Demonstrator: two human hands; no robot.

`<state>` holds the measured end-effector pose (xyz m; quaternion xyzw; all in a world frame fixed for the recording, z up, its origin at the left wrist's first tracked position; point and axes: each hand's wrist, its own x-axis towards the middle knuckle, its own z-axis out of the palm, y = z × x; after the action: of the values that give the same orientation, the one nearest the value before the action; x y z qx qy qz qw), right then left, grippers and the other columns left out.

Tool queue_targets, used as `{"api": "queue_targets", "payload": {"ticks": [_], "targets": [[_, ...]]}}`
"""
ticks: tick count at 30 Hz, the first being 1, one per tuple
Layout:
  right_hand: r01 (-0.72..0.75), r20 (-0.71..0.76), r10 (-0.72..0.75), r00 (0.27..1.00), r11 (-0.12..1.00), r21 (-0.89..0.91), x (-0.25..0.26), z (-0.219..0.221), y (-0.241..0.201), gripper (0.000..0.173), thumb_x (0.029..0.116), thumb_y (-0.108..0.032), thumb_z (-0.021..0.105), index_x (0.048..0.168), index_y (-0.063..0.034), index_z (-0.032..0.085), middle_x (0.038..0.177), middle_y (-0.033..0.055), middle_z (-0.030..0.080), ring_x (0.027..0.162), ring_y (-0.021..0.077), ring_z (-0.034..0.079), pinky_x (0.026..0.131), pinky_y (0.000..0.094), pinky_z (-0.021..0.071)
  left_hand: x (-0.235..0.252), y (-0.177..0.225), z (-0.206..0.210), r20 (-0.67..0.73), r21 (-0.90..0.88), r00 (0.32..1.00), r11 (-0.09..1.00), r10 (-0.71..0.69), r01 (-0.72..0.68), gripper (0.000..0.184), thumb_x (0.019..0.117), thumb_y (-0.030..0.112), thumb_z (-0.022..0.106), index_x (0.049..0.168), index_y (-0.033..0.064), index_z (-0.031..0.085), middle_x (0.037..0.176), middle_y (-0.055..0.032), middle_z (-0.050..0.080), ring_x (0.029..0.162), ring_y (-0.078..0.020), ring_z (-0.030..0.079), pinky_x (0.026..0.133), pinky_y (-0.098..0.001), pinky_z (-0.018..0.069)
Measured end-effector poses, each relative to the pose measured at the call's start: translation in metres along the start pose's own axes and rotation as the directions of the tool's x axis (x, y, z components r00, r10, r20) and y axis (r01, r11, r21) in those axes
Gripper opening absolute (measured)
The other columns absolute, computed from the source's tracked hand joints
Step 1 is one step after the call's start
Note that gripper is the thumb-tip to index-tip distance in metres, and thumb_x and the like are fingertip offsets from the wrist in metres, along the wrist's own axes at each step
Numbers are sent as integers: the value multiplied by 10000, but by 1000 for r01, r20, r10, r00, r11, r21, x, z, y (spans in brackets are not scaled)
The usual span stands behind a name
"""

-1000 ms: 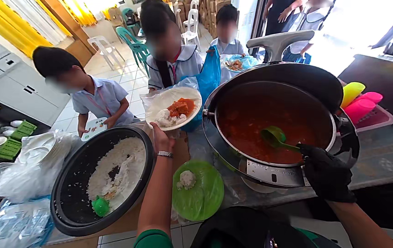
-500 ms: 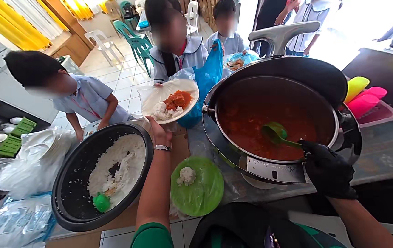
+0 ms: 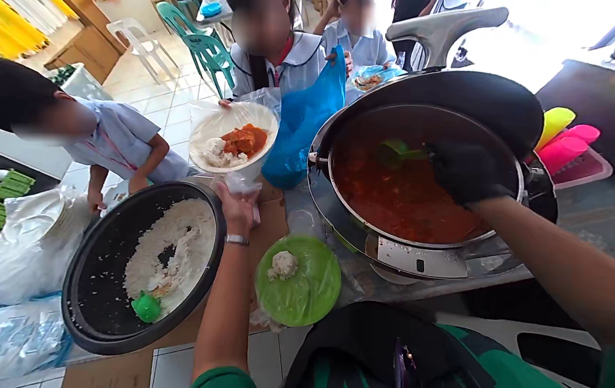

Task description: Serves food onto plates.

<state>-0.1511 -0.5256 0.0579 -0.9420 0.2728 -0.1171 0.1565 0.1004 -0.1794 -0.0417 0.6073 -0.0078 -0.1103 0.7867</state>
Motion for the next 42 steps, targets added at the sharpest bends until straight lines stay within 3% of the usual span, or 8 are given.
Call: {"api": "queue_targets", "payload": {"ticks": [4, 7, 14, 20, 30, 33, 37, 42], "targets": [[52, 48, -48, 998, 996, -71, 71, 37, -4, 303, 1042, -102, 507, 1292, -61, 673, 1270, 267, 663, 1195, 491, 623, 959, 705, 473, -63, -58, -48, -100, 487, 994, 873, 41, 13, 665, 1071, 283, 509, 1565, -52, 215, 1469, -299, 468, 1288, -345, 566, 1040, -468, 510], [52, 110, -45, 993, 997, -56, 90, 50, -22, 307, 1043, -91, 511, 1308, -31, 653, 1292, 287, 644, 1241, 496, 593, 1010, 686, 454, -138, -93, -91, -278, 731, 961, 648, -1, 212, 732, 1005, 332, 636, 1514, -103, 339, 1518, -344, 402, 1425, -449, 403, 1174, -552, 343], [46, 191, -69, 979, 991, 123, 68, 42, -21, 256, 1053, -114, 548, 1193, 46, 690, 1200, 304, 668, 1165, 478, 624, 1001, 660, 453, -213, -146, -124, -426, 370, 740, 646, -521, 668, 506, 1048, 206, 589, 1467, -25, 421, 1223, -308, 590, 922, -368, 652, 755, -505, 562], [-145, 331, 49, 942, 951, 273, 23, 16, -16, 219, 1076, -184, 557, 1094, -19, 699, 901, 173, 655, 779, 288, 595, 714, 529, 477, -200, -153, -105, -367, 34, 775, 825, -514, 564, 408, 987, 24, 486, 1392, -11, 450, 1119, -213, 626, 898, -269, 657, 740, -444, 575], [-180, 377, 84, 922, 957, 229, 10, 18, 4, 265, 1086, -137, 520, 1224, 37, 665, 1125, 217, 673, 1003, 306, 637, 896, 509, 501, -199, -107, -105, -261, -95, 876, 914, -405, 394, 435, 906, -21, 424, 1336, 38, 450, 1030, -97, 666, 855, -149, 693, 715, -341, 603], [-211, 312, 134, 941, 950, 230, 1, 18, 31, 206, 1098, -170, 479, 1187, -63, 631, 965, 59, 618, 798, 120, 586, 705, 297, 502, -212, -79, -112, -242, -100, 906, 938, -347, 332, 423, 886, -2, 426, 1304, 51, 470, 1007, -73, 700, 852, -136, 714, 705, -340, 619], [-72, 298, 49, 953, 995, 67, -9, 9, 39, 256, 1066, -78, 539, 1255, 65, 637, 1188, 300, 651, 1133, 446, 621, 965, 623, 467, -223, -42, -115, -209, -135, 946, 965, -249, 225, 414, 870, 12, 428, 1274, 81, 490, 1007, -38, 723, 879, -122, 727, 735, -339, 632], [-199, 269, 149, 952, 965, 170, -15, 15, 46, 235, 1082, -106, 516, 1233, 42, 617, 1058, 234, 632, 903, 324, 600, 816, 525, 486, -225, -11, -107, -167, -196, 977, 975, -134, 100, 377, 864, 12, 437, 1223, 93, 515, 995, -45, 741, 883, -132, 738, 741, -340, 639]]}}
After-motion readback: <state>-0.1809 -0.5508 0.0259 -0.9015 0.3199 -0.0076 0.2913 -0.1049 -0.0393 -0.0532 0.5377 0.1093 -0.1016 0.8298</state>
